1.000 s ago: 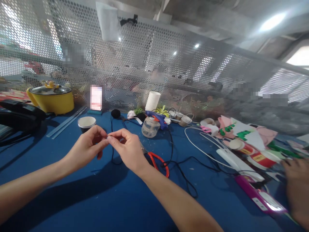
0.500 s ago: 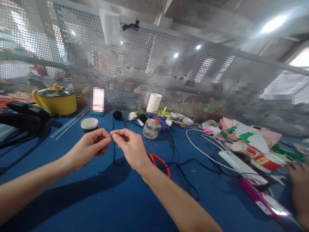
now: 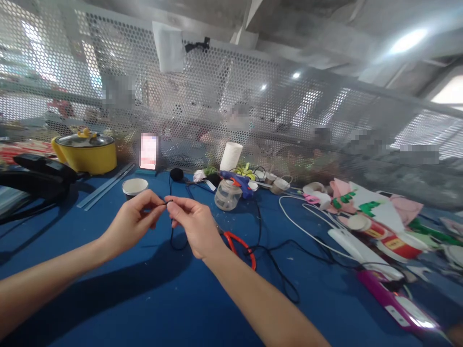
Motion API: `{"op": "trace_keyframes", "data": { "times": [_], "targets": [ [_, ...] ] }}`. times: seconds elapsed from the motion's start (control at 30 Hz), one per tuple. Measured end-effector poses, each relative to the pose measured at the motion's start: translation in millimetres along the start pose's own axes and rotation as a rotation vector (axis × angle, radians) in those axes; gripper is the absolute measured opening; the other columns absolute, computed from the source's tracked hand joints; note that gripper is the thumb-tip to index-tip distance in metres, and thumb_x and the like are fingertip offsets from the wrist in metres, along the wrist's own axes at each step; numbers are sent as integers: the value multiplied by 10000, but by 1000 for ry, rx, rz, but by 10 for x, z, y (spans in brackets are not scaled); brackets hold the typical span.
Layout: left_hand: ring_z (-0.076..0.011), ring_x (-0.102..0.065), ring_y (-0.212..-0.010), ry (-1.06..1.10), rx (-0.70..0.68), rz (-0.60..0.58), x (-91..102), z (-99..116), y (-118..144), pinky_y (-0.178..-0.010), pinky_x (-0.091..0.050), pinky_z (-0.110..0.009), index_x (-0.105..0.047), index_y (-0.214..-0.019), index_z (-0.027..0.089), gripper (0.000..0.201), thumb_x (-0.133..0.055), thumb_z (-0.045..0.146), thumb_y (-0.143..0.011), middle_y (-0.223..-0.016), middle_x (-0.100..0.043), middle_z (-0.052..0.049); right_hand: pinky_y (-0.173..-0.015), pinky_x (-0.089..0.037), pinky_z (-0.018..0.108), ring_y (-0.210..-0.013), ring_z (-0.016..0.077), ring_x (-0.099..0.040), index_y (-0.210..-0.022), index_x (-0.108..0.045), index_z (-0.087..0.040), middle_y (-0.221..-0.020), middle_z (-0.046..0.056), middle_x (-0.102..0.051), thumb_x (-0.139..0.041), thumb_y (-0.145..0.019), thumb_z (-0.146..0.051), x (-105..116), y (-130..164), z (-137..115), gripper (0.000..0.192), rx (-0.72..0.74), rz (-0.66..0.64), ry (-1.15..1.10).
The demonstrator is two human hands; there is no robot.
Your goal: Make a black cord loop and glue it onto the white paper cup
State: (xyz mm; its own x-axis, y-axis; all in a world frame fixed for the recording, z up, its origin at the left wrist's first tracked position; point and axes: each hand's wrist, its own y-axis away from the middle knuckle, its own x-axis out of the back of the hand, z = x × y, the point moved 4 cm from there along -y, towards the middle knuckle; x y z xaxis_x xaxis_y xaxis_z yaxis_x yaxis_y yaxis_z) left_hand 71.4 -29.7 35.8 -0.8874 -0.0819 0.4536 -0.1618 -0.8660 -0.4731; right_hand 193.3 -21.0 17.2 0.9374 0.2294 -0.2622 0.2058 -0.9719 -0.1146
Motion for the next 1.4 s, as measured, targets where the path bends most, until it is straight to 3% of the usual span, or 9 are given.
{"op": "trace_keyframes", "data": {
  "times": [0.1,0.33,0.53,0.63,0.77,0.97,1.17,1.4],
  "targets": [
    [-76,-438,-529,-83,-64,3,-20,33,22,-465,-356,-187,-453,-621,156,137,-452,151,-758,-626,-449,15,-501,-370,230,-498,70,-455,-769,-644,-157,-603,-18,-547,-639,-646,-292,32,-23,25,183,65,38,90],
    [-72,-417,-512,-158,-60,-24,-44,26,15,-475,-354,-188,-426,-598,161,157,-463,140,-749,-596,-429,31,-555,-399,254,-593,119,-511,-755,-599,-150,-675,19,-568,-534,-751,-277,55,-2,-74,142,334,70,621],
    [-78,-438,-448,-92,94,-279,-30,-16,-63,-434,-353,-193,-468,-641,159,181,-439,276,-776,-513,-449,46,-552,-400,239,-599,110,-508,-771,-589,-164,-678,9,-568,-509,-766,-241,66,-8,-146,111,368,-40,664],
    [-68,-387,-427,-90,77,-348,-15,7,-77,-414,-316,-181,-476,-601,156,217,-429,263,-783,-464,-416,57,-518,-392,230,-540,95,-487,-778,-585,-163,-634,-6,-557,-510,-762,-236,65,-17,-174,106,353,-78,637],
    [-72,-416,-499,-201,-87,-189,29,57,-73,-464,-340,-181,-531,-624,144,161,-473,189,-767,-549,-470,31,-494,-393,235,-492,92,-483,-780,-589,-159,-605,-9,-557,-516,-757,-254,74,-28,-158,121,308,-56,649],
    [-92,-481,-575,-408,-303,-41,36,116,-28,-531,-386,-196,-585,-676,128,134,-487,117,-767,-635,-526,-13,-591,-432,264,-644,128,-543,-779,-626,-174,-761,30,-593,-527,-748,-237,71,-7,-152,122,389,-6,730],
    [-93,-490,-566,-476,-389,44,81,138,-36,-522,-397,-198,-600,-697,130,138,-486,122,-774,-637,-537,-17,-557,-449,248,-572,90,-514,-933,-609,-167,-717,-1,-572,-600,-683,-203,38,-14,-115,252,106,-138,381],
    [-93,-495,-584,-472,-385,58,91,141,-41,-536,-404,-198,-586,-680,140,148,-476,77,-756,-650,-544,-15,-540,-428,226,-562,72,-507,-846,-649,-141,-687,11,-598,-635,-664,-257,47,-26,-70,216,-48,-128,81]
  ]
}}
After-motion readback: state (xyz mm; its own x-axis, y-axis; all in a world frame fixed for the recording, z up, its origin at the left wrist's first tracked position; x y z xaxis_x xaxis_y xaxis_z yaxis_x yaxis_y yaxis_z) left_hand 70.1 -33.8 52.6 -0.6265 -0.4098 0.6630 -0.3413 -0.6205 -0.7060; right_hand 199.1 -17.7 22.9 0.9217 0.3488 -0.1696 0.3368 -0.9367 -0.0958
